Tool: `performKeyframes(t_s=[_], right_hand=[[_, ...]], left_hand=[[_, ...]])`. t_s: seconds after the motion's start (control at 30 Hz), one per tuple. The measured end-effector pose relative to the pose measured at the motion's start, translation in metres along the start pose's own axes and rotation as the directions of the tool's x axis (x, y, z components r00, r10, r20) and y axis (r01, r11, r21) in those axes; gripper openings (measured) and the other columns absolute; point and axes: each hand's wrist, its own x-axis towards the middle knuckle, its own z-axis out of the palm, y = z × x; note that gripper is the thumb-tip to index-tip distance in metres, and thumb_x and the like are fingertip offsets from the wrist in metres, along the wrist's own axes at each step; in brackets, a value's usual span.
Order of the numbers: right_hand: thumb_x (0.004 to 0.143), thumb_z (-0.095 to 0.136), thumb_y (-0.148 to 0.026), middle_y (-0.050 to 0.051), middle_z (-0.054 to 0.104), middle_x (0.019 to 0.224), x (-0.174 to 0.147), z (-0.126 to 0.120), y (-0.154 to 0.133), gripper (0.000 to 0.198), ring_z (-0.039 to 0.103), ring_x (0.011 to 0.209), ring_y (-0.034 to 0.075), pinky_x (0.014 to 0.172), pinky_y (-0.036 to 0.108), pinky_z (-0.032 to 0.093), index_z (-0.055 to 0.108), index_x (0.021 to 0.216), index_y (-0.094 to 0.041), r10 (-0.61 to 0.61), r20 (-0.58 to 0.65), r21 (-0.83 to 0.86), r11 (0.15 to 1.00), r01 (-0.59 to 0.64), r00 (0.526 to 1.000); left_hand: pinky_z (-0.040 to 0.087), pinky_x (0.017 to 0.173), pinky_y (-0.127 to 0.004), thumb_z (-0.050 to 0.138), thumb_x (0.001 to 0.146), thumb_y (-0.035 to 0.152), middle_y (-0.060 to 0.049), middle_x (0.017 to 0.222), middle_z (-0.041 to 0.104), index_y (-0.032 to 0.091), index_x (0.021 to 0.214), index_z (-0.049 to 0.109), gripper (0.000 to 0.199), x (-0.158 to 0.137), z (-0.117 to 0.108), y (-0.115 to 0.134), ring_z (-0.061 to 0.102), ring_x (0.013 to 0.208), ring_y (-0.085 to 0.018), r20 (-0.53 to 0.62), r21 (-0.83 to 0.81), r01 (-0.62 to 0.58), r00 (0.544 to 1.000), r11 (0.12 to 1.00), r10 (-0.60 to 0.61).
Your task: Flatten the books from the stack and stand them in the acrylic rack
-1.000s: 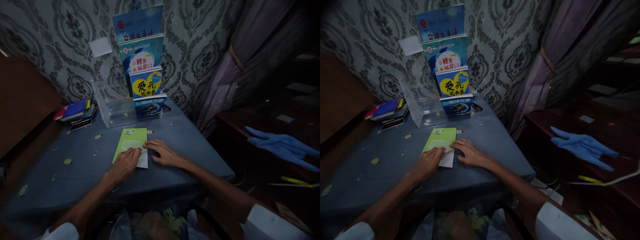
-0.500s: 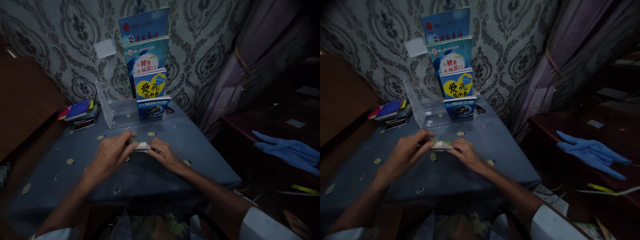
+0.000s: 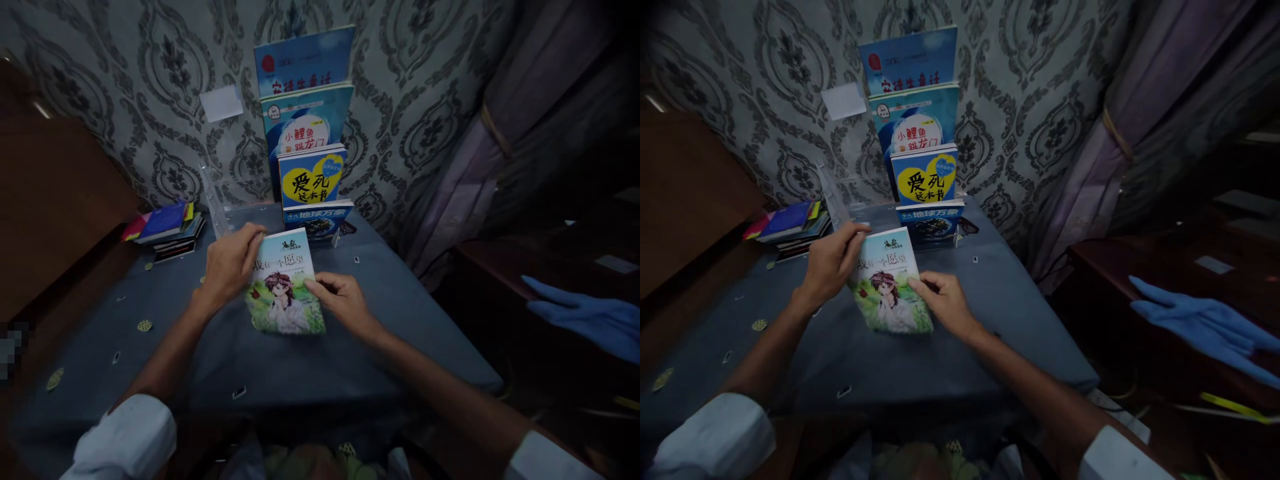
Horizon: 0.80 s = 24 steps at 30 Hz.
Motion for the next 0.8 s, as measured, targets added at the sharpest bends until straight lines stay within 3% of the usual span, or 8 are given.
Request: performKeyframes(t_s=[0.1,0.2,0.33,0.43,0.53,0.63,0.8], right_hand=[[0.074,0.072,-0.063,-0.002,0.054,0.06,0.0,0.0,0.009,0.047,0.044,0.053,0.01,0.047,0.023,0.035,0.063,0.066,-0.018,0.134,0.03,0.109,0.985,-0.136,0.991],[0.068,0.074,-0.068,-0.006,0.045,0.054,0.0,0.0,0.027,0.053,0.033,0.046,0.006,0.042,0.021,0.025,0.057,0.061,-0.018,0.246,0.062,0.135,0.958,-0.253,0.967],[0.067,0.071,-0.07,-0.008,0.041,0.048,0.004,-0.004,0.054,0.056,0.033,0.041,0.006,0.039,0.021,0.024,0.05,0.055,-0.019,0.261,0.029,0.016,0.965,-0.262,0.965],[0.069,0.069,-0.068,-0.007,0.045,0.044,0.01,-0.01,0.066,0.054,0.039,0.038,0.007,0.038,0.022,0.028,0.051,0.054,-0.02,0.234,0.006,-0.128,0.964,-0.231,0.972],[0.077,0.066,-0.058,-0.005,0.052,0.044,0.014,-0.016,0.067,0.045,0.047,0.038,0.011,0.039,0.023,0.033,0.054,0.055,-0.021,0.227,0.031,-0.31,0.928,-0.207,0.973],[0.083,0.063,-0.042,-0.002,0.058,0.047,0.015,-0.022,0.065,0.034,0.053,0.042,0.013,0.043,0.024,0.035,0.057,0.057,-0.021,0.149,0.043,-0.495,0.862,-0.109,0.988],[0.082,0.064,-0.025,0.0,0.067,0.064,0.022,-0.024,0.063,0.013,0.06,0.058,0.015,0.054,0.026,0.039,0.063,0.069,-0.021,0.019,0.043,-0.73,0.683,0.018,0.999]], left_hand=[[0.041,0.068,-0.027,0.037,0.1,0.035,-0.002,0.082,0.068,0.02,0.106,0.064,0.031,0.006,0.021,-0.018,0.063,0.075,-0.018,0.155,-0.13,0.097,0.985,0.987,-0.077],[0.043,0.068,-0.026,0.039,0.096,0.031,-0.002,0.081,0.066,0.018,0.099,0.064,0.028,0.0,0.055,-0.04,0.06,0.074,-0.017,0.308,-0.286,0.19,0.946,0.939,-0.097],[0.044,0.065,-0.025,0.039,0.093,0.028,-0.001,0.074,0.061,0.015,0.092,0.063,0.027,-0.013,0.102,-0.063,0.057,0.07,-0.016,0.429,-0.396,0.317,0.894,0.862,-0.131],[0.046,0.07,-0.025,0.039,0.093,0.026,-0.001,0.077,0.063,0.015,0.092,0.062,0.025,-0.022,0.121,-0.071,0.059,0.074,-0.016,0.425,-0.393,0.354,0.888,0.849,-0.174],[0.049,0.082,-0.031,0.038,0.095,0.022,-0.004,0.088,0.067,0.016,0.097,0.062,0.025,-0.033,0.121,-0.076,0.062,0.085,-0.018,0.35,-0.336,0.309,0.918,0.89,-0.187],[0.048,0.092,-0.037,0.038,0.097,0.02,-0.007,0.098,0.067,0.016,0.101,0.063,0.025,-0.05,0.107,-0.076,0.061,0.098,-0.021,0.272,-0.217,0.201,0.952,0.955,-0.138],[0.048,0.093,-0.042,0.037,0.1,0.02,-0.01,0.104,0.067,0.017,0.107,0.064,0.028,-0.083,0.08,-0.066,0.06,0.098,-0.024,0.293,0.006,0.085,0.953,0.996,-0.083]])
